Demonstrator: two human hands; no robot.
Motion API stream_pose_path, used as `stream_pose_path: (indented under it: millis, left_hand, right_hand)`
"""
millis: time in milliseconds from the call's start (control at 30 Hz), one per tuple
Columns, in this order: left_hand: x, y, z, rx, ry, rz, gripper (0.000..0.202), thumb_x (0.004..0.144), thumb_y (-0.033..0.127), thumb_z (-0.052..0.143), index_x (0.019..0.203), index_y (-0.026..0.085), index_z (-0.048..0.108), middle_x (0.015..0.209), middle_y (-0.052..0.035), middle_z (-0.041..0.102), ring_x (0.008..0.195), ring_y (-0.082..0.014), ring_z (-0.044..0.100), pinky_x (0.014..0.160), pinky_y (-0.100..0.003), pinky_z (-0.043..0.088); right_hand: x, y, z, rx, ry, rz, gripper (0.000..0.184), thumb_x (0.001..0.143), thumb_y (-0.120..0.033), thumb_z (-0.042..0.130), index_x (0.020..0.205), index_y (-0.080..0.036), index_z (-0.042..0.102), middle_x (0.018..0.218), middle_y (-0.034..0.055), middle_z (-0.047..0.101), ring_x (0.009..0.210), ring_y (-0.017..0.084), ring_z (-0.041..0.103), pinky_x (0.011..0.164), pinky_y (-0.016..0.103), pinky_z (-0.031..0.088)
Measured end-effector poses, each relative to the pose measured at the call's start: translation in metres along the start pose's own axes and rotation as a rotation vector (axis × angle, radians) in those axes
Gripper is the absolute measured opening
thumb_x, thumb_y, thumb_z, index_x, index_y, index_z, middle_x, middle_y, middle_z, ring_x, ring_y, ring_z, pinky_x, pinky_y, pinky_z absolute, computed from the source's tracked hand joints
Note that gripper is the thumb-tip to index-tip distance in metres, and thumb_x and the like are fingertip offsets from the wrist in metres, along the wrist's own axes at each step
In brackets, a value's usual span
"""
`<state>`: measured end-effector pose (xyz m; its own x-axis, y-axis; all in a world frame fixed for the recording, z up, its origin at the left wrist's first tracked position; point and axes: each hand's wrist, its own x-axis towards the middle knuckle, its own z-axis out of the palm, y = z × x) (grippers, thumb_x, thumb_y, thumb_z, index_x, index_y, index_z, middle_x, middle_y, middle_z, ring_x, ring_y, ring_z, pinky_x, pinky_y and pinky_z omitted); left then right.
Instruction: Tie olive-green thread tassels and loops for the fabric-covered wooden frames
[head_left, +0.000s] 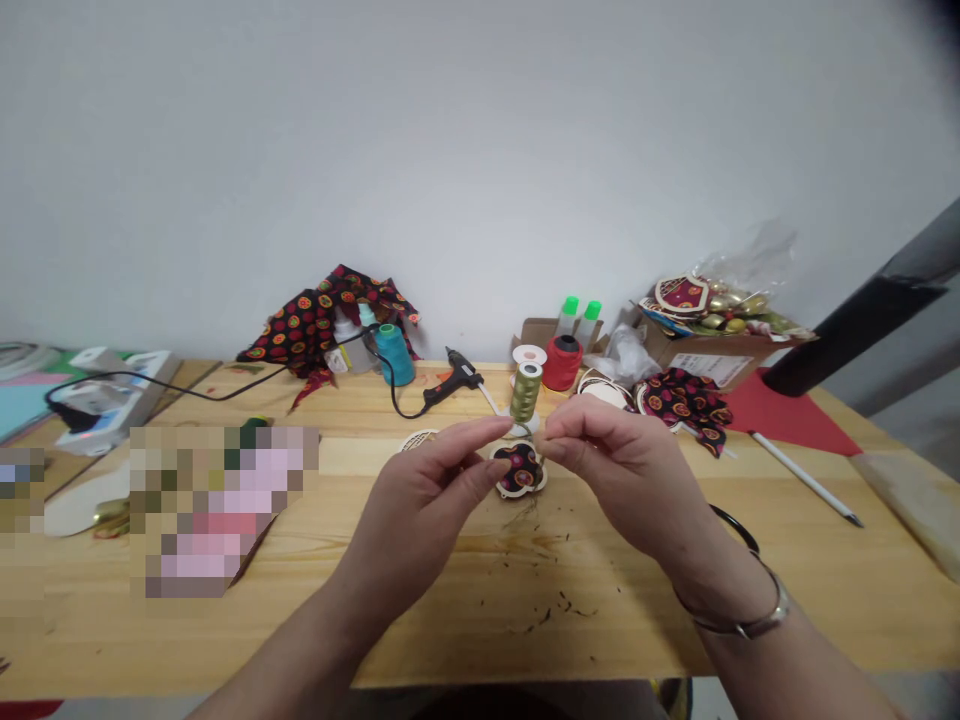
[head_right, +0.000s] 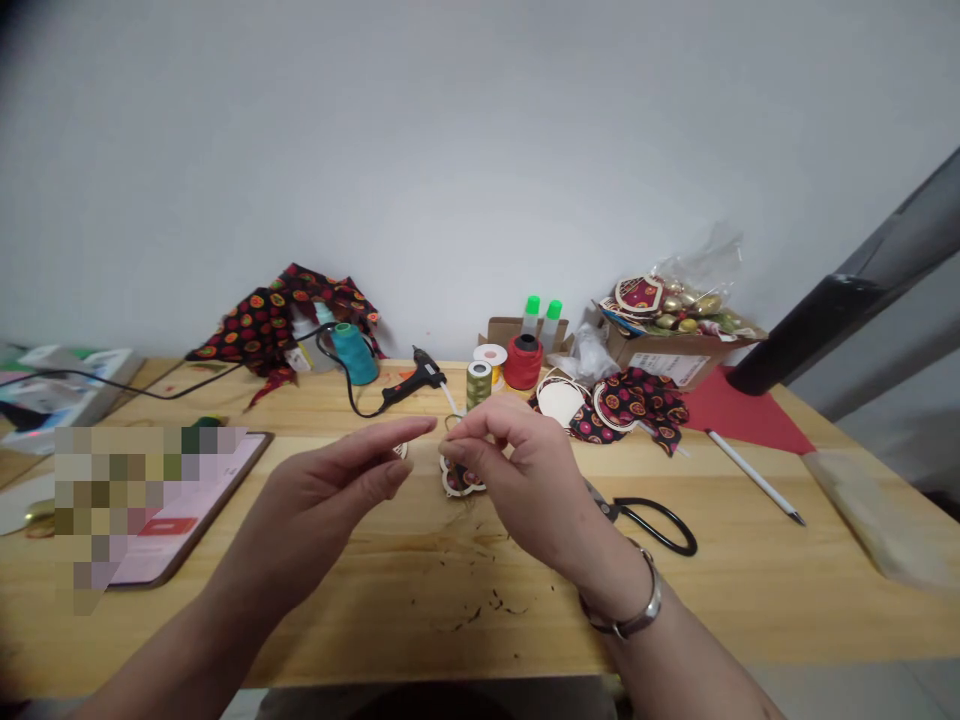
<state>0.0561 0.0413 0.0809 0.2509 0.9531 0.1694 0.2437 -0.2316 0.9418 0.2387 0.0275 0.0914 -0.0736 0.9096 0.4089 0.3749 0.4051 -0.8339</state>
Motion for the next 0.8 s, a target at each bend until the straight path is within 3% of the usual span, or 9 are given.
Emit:
stream_pose_path:
  millis: [67, 133, 500, 633, 800]
  left_hand:
    - [0.002, 0.012, 0.003, -0.059, -0.053, -0.018, 0.027, 0.075, 0.03, 0.068, 0.102, 0.027, 0.074, 0.074, 0.0012, 0.073, 0.062, -0.0152, 0.058, 0.061, -0.025, 0.046]
    - [0.003, 0.018, 0.006, -0.076, -0.084, -0.022, 0.025, 0.074, 0.032, 0.069, 0.098, 0.027, 0.075, 0.067, 0.0021, 0.07, 0.057, -0.0135, 0.052, 0.054, -0.023, 0.042]
    - [0.007, 0.025, 0.002, -0.004, -0.148, -0.032, 0.016, 0.077, 0.029, 0.066, 0.086, 0.029, 0.078, 0.052, 0.0055, 0.056, 0.05, -0.0094, 0.041, 0.048, -0.019, 0.033]
    - [0.011, 0.029, -0.002, -0.003, -0.168, -0.047, 0.014, 0.077, 0.032, 0.066, 0.079, 0.025, 0.078, 0.055, 0.0035, 0.063, 0.053, -0.0113, 0.047, 0.051, -0.021, 0.037]
    - [0.018, 0.028, -0.004, -0.111, -0.211, 0.009, 0.014, 0.079, 0.029, 0.065, 0.072, 0.024, 0.076, 0.079, -0.0009, 0.072, 0.077, -0.0177, 0.062, 0.073, -0.025, 0.045]
  right_hand:
    - [0.003, -0.004, 0.002, -0.03, 0.002, -0.074, 0.015, 0.081, -0.016, 0.061, 0.067, -0.021, 0.064, 0.07, -0.0012, 0.054, 0.07, 0.014, 0.051, 0.066, 0.029, 0.042]
    - [0.005, -0.007, 0.003, -0.049, 0.004, -0.106, 0.014, 0.08, -0.015, 0.062, 0.069, -0.022, 0.067, 0.077, -0.0003, 0.051, 0.076, 0.015, 0.05, 0.069, 0.03, 0.043]
    - [0.009, -0.011, 0.005, 0.128, -0.015, -0.028, 0.012, 0.075, -0.013, 0.068, 0.069, -0.022, 0.072, 0.08, 0.0002, 0.047, 0.077, 0.014, 0.048, 0.067, 0.028, 0.045]
    - [0.014, -0.013, 0.007, 0.187, -0.038, 0.025, 0.01, 0.074, -0.016, 0.069, 0.068, -0.022, 0.073, 0.078, 0.0, 0.046, 0.074, 0.014, 0.048, 0.064, 0.027, 0.045]
    - [0.021, -0.009, 0.007, 0.209, -0.054, 0.015, 0.009, 0.075, -0.021, 0.07, 0.067, -0.023, 0.074, 0.074, -0.0006, 0.046, 0.071, 0.013, 0.048, 0.064, 0.027, 0.044]
